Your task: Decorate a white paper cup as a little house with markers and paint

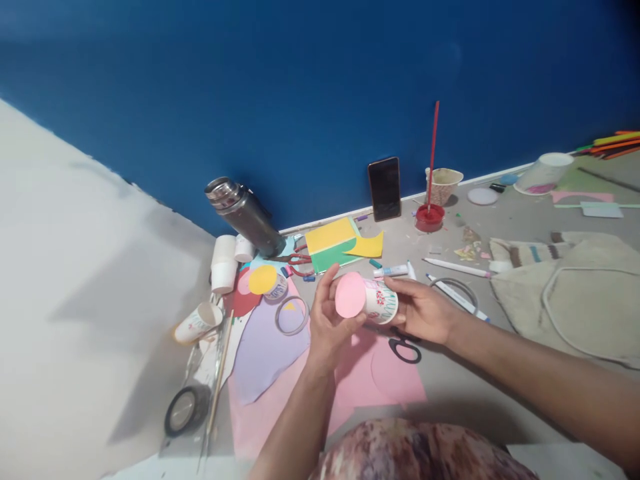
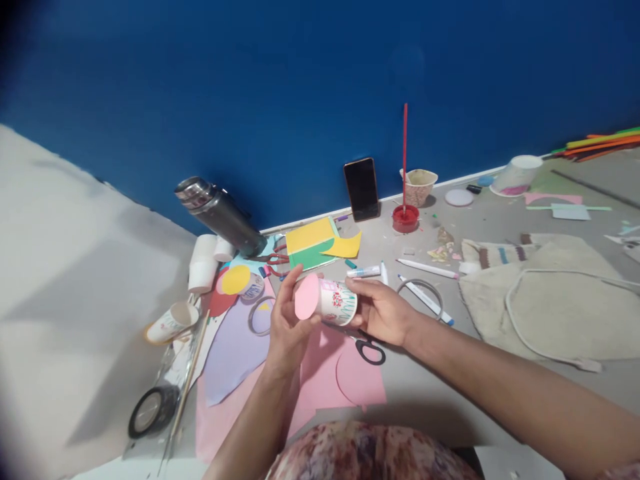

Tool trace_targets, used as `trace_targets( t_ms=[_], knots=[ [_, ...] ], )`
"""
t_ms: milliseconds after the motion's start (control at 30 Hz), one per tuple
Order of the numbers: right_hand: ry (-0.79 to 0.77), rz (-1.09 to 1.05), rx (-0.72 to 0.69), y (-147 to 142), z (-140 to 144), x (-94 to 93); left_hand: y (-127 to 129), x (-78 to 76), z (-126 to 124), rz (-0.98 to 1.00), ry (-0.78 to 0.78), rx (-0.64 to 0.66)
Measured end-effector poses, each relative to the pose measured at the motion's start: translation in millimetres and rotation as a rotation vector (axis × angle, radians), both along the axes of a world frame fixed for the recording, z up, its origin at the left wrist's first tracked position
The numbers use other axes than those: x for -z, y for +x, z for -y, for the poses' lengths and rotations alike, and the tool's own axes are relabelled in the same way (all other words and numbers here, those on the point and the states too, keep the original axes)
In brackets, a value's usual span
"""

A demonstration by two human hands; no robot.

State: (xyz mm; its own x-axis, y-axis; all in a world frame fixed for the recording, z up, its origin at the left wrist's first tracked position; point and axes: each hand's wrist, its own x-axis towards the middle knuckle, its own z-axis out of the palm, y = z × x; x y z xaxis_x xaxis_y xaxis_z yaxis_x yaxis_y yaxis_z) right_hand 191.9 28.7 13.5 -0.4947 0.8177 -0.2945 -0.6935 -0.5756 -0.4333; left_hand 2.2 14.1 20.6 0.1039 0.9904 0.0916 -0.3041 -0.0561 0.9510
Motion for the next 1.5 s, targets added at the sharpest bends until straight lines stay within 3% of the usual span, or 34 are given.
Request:
trace_targets(
  t_ms=[167, 300, 433, 533, 667, 800, 1000, 1333, 1500],
  knots=[
    [0.228, 0.198, -0.064, -3, 11, -12.2, 2, -6.1, -3, 0.051, -0.086, -0.170],
    [0.367, 0.429, -0.070, -7, 20, -14.2, 1, -7.6, -1, -0.005, -0.147, -0.168],
    [0.252, 0.394, -0.021, -5, 16, -11.8, 0, -10.7, 4, -0.023, -0.154, -0.146],
    [0.139, 0.268, 0.022, 0, 9, -12.3, -4, -17.7, 7, -0.042, -0.104, -0.210],
    [0.068, 0.181, 0.038, 2, 5, -11.9, -11, -24.9, 8, -0.268, 0.073, -0.270],
    [0.033, 0.137, 0.028, -1, 6, -10.0, -11, -20.7, 8, -0.508, 0.277, -0.277],
    [-0.036, 0.114, 0.027, 0, 7, -13.2, -2, -13.5, 10, -0.629, 0.382, -0.301],
    [-0.008, 0.079, 0.104, -2, 6, -13.3, 0, -13.4, 11, -0.660, 0.370, -0.291],
    [0.092, 0.155, 0.108, -2, 12, -18.4, -1, -24.0, 2, -0.446, 0.136, -0.318]
  ],
)
